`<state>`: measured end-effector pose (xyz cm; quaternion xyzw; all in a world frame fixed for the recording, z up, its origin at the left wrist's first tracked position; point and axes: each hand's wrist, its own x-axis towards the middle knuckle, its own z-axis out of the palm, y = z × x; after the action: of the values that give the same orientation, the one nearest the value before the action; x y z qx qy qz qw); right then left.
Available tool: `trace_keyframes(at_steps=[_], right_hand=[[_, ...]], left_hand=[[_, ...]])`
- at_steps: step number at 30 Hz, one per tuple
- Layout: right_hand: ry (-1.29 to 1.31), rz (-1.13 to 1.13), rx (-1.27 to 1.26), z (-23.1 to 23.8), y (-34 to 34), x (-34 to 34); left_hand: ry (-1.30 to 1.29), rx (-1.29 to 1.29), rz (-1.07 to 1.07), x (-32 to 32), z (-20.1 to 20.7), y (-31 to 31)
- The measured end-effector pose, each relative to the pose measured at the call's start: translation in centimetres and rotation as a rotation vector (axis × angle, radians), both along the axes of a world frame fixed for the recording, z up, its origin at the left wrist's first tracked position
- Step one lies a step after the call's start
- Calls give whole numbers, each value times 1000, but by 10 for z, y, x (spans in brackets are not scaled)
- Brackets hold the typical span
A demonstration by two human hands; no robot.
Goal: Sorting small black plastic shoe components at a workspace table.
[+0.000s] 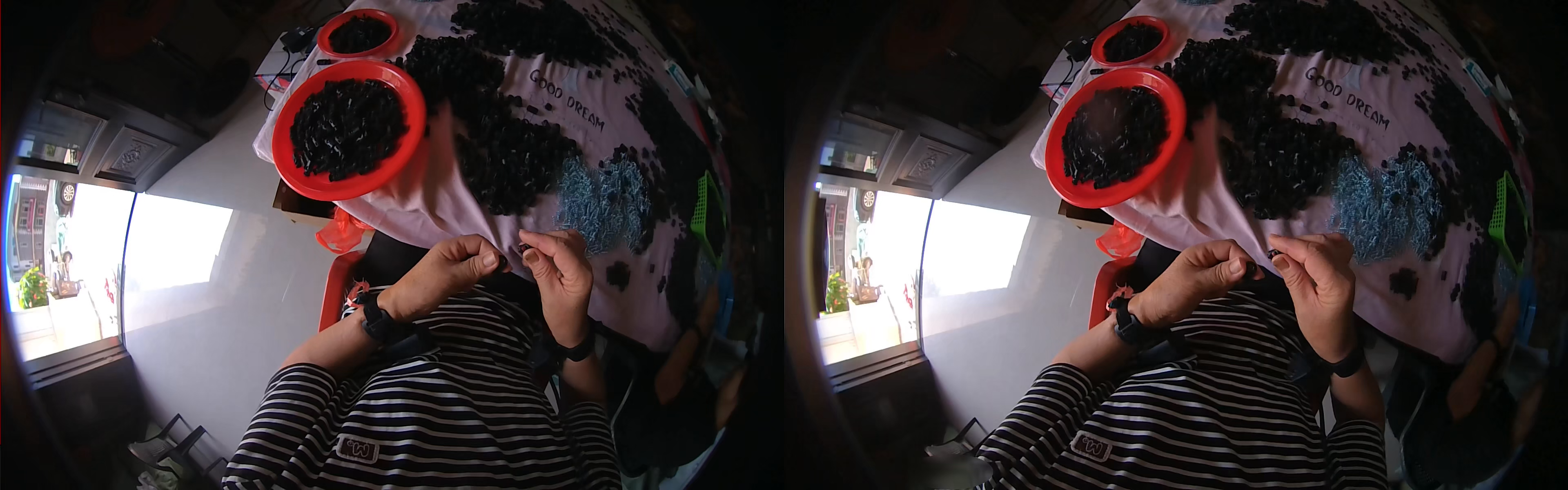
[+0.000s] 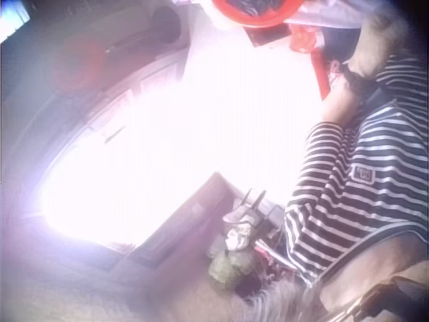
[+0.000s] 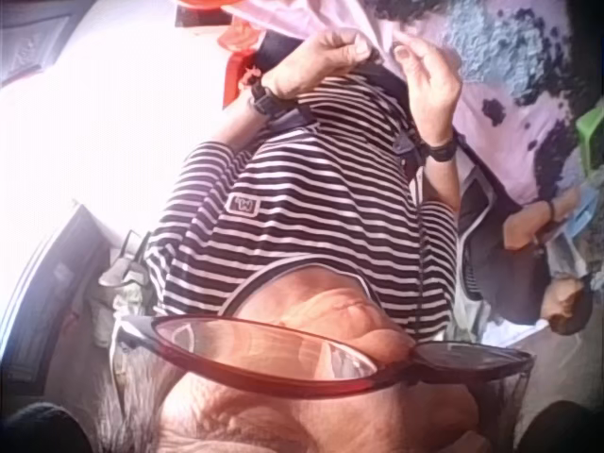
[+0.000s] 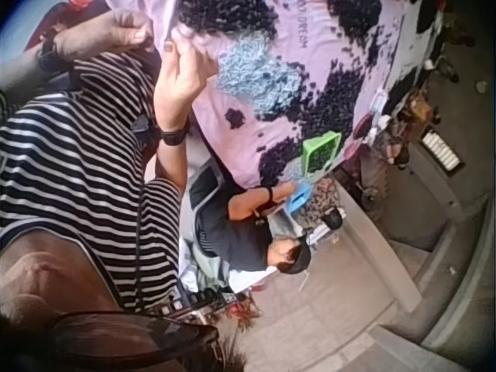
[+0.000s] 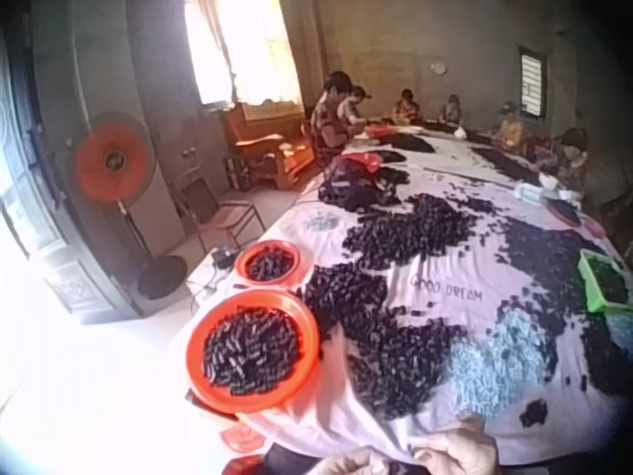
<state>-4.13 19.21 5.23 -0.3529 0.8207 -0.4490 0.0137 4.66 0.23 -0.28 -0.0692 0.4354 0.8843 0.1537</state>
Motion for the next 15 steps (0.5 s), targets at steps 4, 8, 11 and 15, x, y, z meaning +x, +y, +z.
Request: trace_keyframes(at_steps=[4,8,11,15], right_hand=[[159,16,42,4,-6,11],[168,13,61,-2,-9,13],[225,29,72,-5,-11,13],[265,49,93,-5,-11,16]], left_hand=[[7,-2,2,5,-4,-1],[17,-62,28,7,-2,0],[23,-115,47,7,-4,2],[52,-157,97,10,-8,6]])
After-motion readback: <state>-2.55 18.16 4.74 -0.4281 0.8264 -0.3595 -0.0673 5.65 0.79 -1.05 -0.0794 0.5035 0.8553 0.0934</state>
